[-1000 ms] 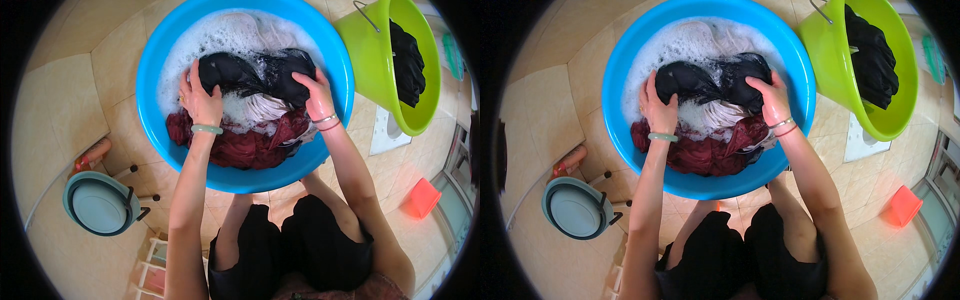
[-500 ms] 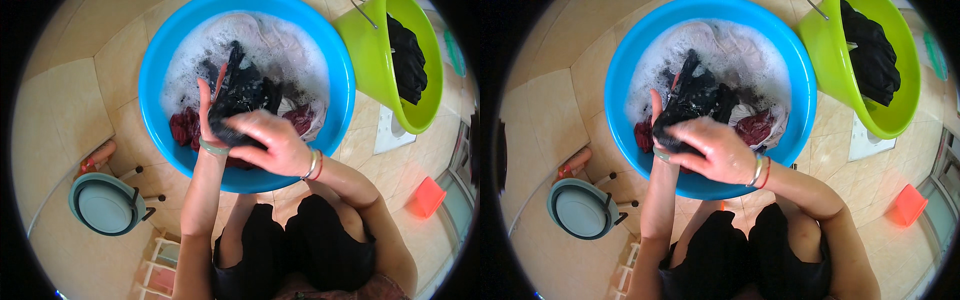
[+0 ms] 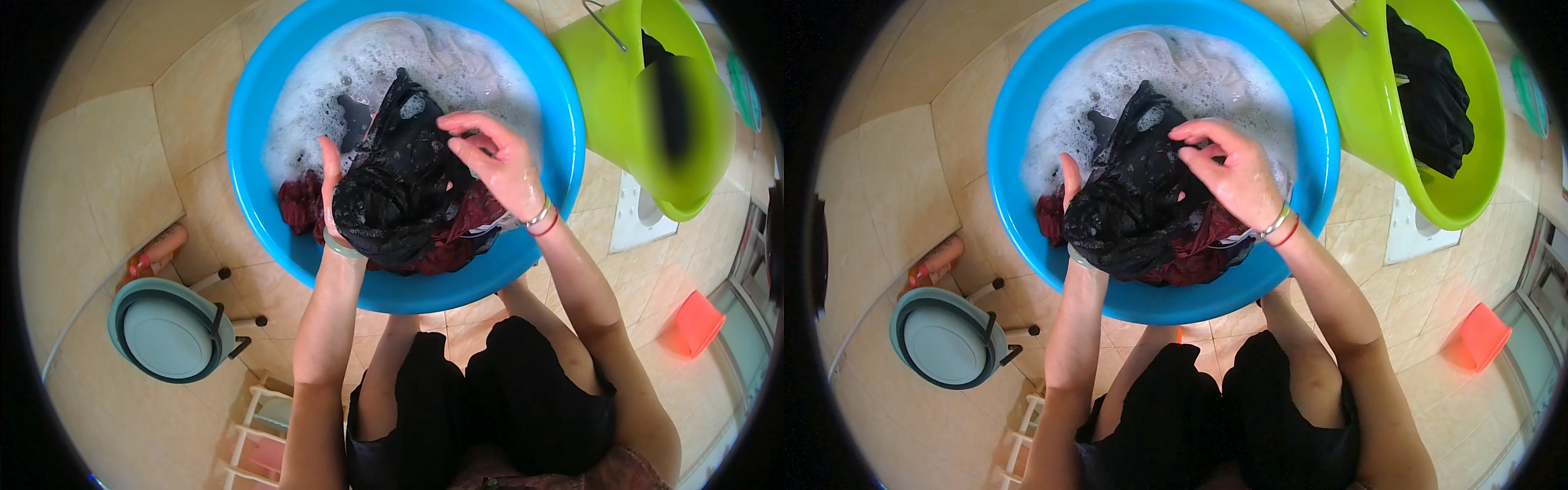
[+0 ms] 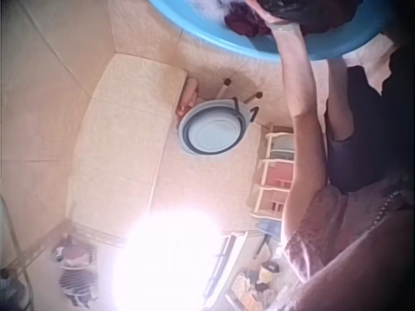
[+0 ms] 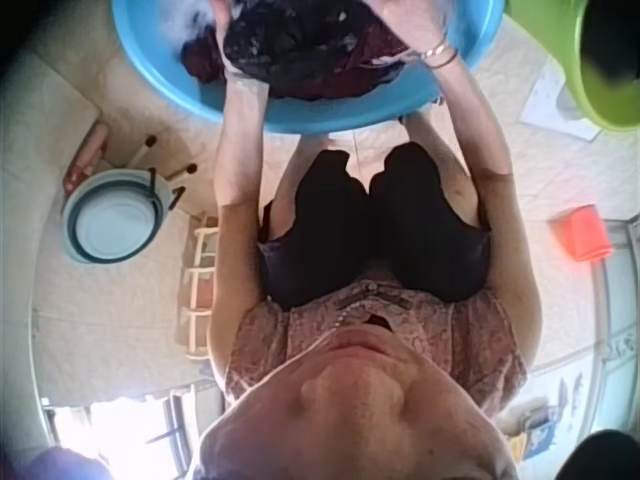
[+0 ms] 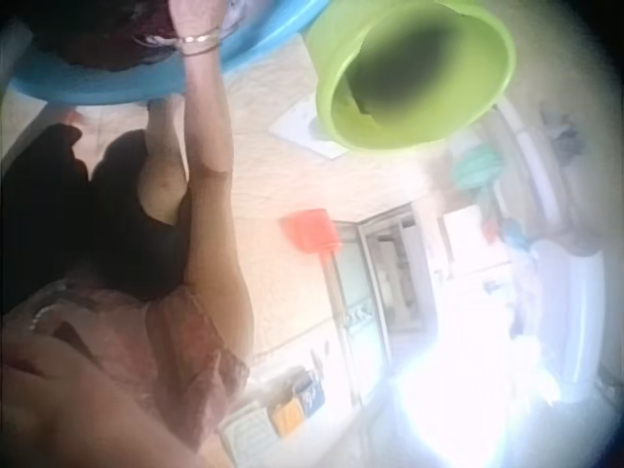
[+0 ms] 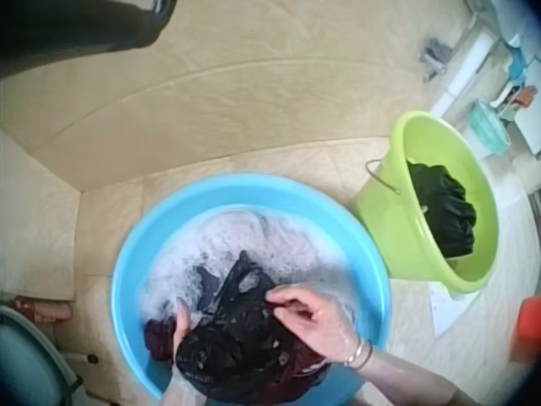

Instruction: The person hand-washes various garments in a blue basin filled with soapy water. They scrub and wring out a black garment, a maroon garment, and a light-colored garment, transferring the black item to a green bucket after washing.

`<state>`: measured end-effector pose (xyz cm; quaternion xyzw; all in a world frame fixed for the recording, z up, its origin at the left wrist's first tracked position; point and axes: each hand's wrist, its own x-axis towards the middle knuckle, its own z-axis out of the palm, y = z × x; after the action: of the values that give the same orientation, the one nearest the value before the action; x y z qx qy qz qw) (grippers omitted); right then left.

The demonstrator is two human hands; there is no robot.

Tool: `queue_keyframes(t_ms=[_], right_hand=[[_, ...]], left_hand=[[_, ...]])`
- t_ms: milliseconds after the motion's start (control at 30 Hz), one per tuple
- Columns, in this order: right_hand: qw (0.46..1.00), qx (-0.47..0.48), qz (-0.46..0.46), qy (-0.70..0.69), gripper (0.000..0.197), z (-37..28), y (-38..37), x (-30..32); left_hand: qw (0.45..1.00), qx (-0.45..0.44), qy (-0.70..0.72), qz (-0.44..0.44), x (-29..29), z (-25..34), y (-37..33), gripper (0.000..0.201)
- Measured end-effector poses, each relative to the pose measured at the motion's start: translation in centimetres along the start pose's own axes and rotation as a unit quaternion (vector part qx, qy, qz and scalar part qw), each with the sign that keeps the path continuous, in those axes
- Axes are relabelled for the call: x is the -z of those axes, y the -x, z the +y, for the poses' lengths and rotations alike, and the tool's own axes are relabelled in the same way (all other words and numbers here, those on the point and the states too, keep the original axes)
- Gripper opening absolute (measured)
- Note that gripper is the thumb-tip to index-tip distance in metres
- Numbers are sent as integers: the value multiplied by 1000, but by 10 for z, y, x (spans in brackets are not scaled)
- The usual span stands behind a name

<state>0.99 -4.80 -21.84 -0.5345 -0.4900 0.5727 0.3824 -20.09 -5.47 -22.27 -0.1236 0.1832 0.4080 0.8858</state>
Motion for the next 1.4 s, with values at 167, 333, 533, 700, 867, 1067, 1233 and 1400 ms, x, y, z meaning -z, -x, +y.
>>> queue_keyframes(t_ms=[167,333,533,700,867,1067,1233,1400], right_hand=[[960,-204,20,-191,54,25,-16,12],[910,-201,8,-363,41,14,-9,15],[976,-46,174,-119,29,37,-3,17],[956,-99,219,-167,43,59,-13,14],[972,-137,190,-8,58,101,-26,4],[922,-305,239,-19,35,109,-30,1],[918,-301,258,-24,34,111,-26,6],[968,-53,217,113,49,108,-18,3]], left_hand=[[995,39,35,-83,-7,2,4,94],[995,95,-32,12,-5,18,-4,84],[812,-108,-499,283,14,38,-11,63],[638,-288,-667,256,41,-11,-18,99],[537,-327,-692,355,77,-12,-31,84],[723,-269,-527,357,89,26,-6,55],[920,-213,-216,249,65,48,14,60],[485,-213,-750,396,66,10,-26,91]])
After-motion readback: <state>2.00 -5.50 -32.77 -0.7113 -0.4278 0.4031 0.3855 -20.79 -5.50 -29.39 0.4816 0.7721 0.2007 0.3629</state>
